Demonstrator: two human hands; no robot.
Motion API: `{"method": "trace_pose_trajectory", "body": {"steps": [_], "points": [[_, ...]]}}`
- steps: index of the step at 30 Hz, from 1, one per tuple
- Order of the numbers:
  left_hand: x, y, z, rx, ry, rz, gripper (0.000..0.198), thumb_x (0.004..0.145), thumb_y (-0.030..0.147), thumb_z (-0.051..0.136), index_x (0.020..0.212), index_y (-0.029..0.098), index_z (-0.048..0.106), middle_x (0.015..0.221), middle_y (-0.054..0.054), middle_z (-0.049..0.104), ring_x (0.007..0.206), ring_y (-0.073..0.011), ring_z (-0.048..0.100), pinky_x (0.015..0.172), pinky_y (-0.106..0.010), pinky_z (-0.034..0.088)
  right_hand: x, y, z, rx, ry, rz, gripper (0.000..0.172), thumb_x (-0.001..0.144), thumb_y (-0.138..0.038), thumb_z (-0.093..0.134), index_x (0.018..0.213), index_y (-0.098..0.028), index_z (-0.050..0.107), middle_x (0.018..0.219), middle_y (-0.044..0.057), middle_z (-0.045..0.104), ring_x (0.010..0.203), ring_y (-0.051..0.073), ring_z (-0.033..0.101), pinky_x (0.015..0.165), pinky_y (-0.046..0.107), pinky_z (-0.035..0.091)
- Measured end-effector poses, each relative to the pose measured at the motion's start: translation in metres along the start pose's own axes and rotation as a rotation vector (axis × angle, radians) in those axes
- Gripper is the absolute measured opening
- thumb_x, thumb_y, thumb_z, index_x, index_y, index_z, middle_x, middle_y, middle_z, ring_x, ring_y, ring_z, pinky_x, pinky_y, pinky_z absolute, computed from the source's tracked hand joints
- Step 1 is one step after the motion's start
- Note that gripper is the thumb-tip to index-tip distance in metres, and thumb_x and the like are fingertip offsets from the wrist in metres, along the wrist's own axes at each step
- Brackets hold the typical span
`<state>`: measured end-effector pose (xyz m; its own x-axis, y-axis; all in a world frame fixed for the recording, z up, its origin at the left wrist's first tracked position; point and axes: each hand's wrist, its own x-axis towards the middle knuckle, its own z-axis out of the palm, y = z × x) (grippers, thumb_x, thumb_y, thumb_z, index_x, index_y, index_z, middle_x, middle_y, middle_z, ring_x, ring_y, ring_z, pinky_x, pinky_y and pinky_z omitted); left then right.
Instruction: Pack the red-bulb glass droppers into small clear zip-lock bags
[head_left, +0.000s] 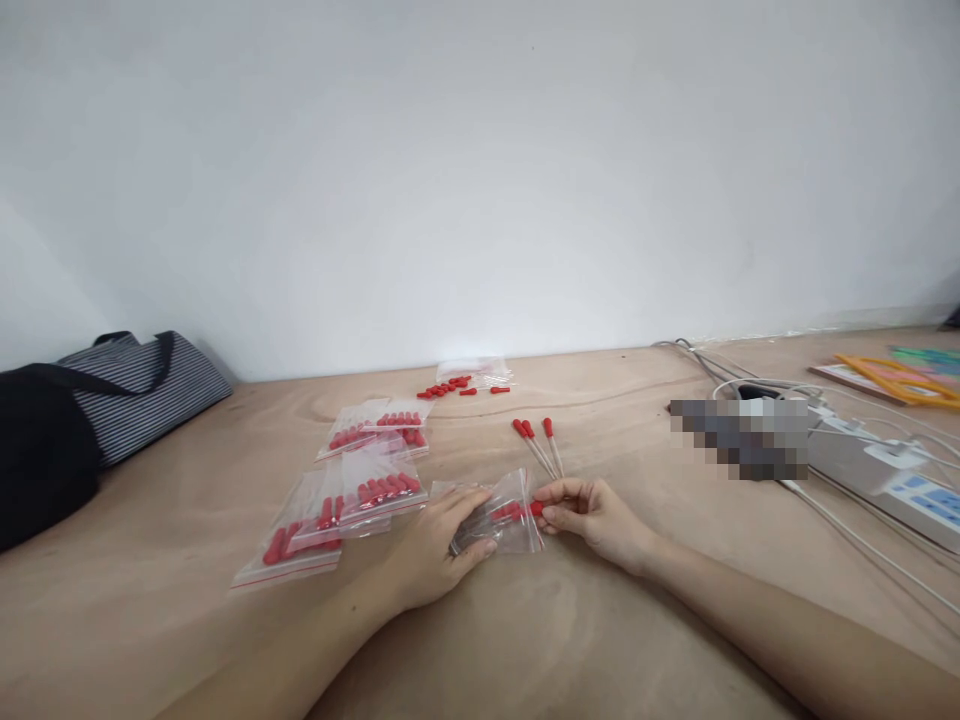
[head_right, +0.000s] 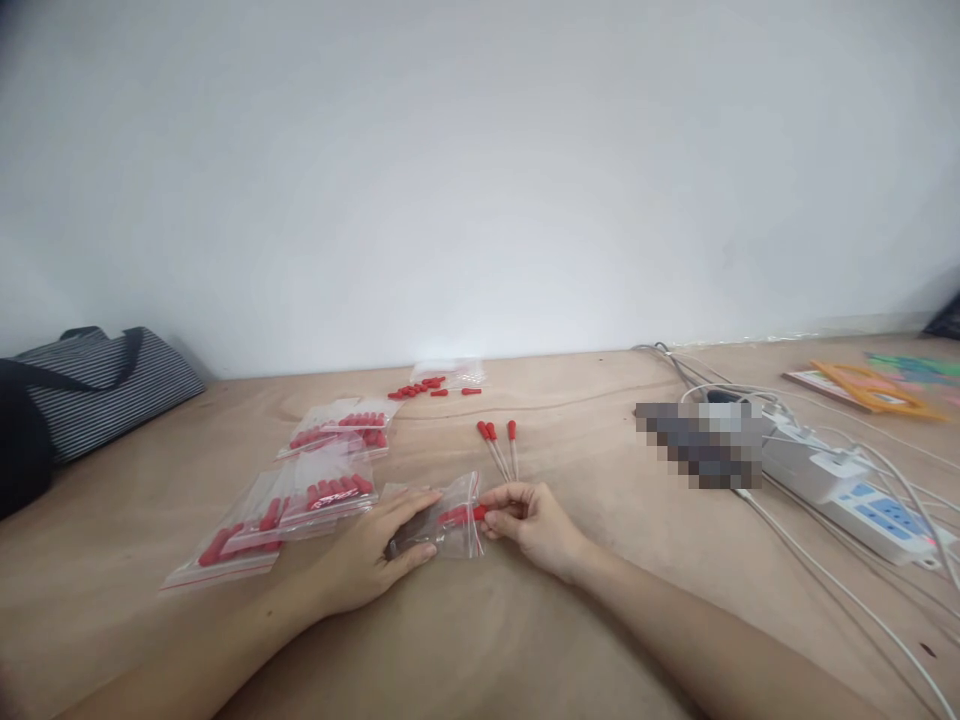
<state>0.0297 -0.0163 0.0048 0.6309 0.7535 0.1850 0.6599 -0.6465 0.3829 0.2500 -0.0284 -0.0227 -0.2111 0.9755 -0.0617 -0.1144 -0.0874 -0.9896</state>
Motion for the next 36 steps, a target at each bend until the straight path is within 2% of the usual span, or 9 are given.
{"method": "trace_pose_trajectory", "body": {"steps": [5,10,14,15,17,19,26,31,36], "points": [[0.0,-0.002,0.001,-0.002,0.005,0.008,0.043,0.079,0.031,0.052,0.12,0.022,0.046,0.122,-0.005,0.052,0.113,-0.024,0.045,0.096,-0.04,0.034,0.013,-0.005,0.007,-0.169,-0.09,0.078,0.034,0.053,-0.039,0.072,0.072,-0.014,0.06,0.055,-0.004,0.058,0.033,0.002,0.038,0.03,0.015,0.029],[-0.001,-0.003,0.001,-0.004,-0.009,0.017,0.042,0.079,0.032,0.052,0.119,0.02,0.047,0.122,-0.007,0.052,0.113,-0.0238,0.045,0.096,-0.041,0.034,0.015,-0.007,0.013,-0.313,-0.065,0.103,0.029,0.052,-0.033,0.072,0.064,-0.015,0.053,0.046,-0.008,0.05,0.031,0.002,0.038,0.028,0.013,0.029],[-0.001,-0.002,0.001,-0.004,0.002,0.017,0.041,0.079,0.033,0.052,0.119,0.021,0.047,0.122,-0.006,0.052,0.113,-0.0239,0.045,0.096,-0.041,0.034,0.026,-0.02,-0.006,-0.377,-0.057,0.106,0.024,0.056,-0.03,0.068,0.066,-0.016,0.051,0.047,-0.008,0.05,0.032,0.003,0.04,0.03,0.015,0.03],[-0.001,-0.002,0.001,-0.003,0.006,0.018,0.041,0.079,0.033,0.052,0.119,0.022,0.047,0.122,-0.006,0.052,0.113,-0.0241,0.045,0.096,-0.042,0.034,0.033,-0.024,-0.014,-0.421,-0.01,0.085,0.021,0.058,-0.029,0.066,0.065,-0.016,0.052,0.046,-0.008,0.049,0.032,0.003,0.039,0.031,0.015,0.029],[-0.002,-0.002,0.001,0.002,0.008,0.017,0.042,0.079,0.033,0.052,0.119,0.022,0.046,0.123,-0.006,0.051,0.113,-0.0246,0.045,0.097,-0.042,0.033,0.052,-0.032,-0.031,-0.527,0.24,0.07,0.016,0.061,-0.027,0.065,0.063,-0.016,0.053,0.045,-0.008,0.047,0.033,0.002,0.037,0.033,0.014,0.029],[-0.002,-0.001,0.0,0.005,0.005,0.016,0.042,0.079,0.033,0.052,0.12,0.022,0.046,0.123,-0.006,0.051,0.114,-0.0247,0.045,0.097,-0.042,0.033,0.073,-0.036,-0.046,-0.564,0.347,0.087,0.015,0.064,-0.028,0.062,0.066,-0.015,0.054,0.044,-0.008,0.045,0.033,0.003,0.036,0.034,0.015,0.028],[-0.003,0.002,-0.003,-0.003,-0.029,0.005,0.043,0.079,0.034,0.052,0.12,0.02,0.046,0.124,-0.006,0.05,0.115,-0.0241,0.043,0.098,-0.043,0.032,0.12,-0.029,-0.061,-0.626,0.426,0.194,0.019,0.049,-0.02,0.072,0.054,-0.014,0.055,0.033,-0.006,0.042,0.03,0.005,0.033,0.032,0.019,0.023],[-0.003,0.0,-0.003,-0.032,-0.063,0.016,0.041,0.083,0.032,0.047,0.123,0.022,0.043,0.127,-0.004,0.047,0.118,-0.0227,0.041,0.1,-0.044,0.028,0.111,-0.028,-0.073,-0.501,0.368,0.177,0.011,0.057,-0.011,0.063,0.051,-0.014,0.054,0.04,-0.002,0.049,0.035,0.006,0.038,0.036,0.019,0.028],[-0.003,-0.003,-0.002,-0.015,-0.079,0.003,0.045,0.082,0.035,0.05,0.124,0.022,0.042,0.129,-0.005,0.045,0.12,-0.023,0.038,0.1,-0.043,0.03,0.073,-0.028,-0.088,-0.284,0.37,0.098,0.007,0.068,-0.013,0.052,0.072,-0.016,0.055,0.051,-0.003,0.051,0.041,0.006,0.041,0.04,0.017,0.033]]}}
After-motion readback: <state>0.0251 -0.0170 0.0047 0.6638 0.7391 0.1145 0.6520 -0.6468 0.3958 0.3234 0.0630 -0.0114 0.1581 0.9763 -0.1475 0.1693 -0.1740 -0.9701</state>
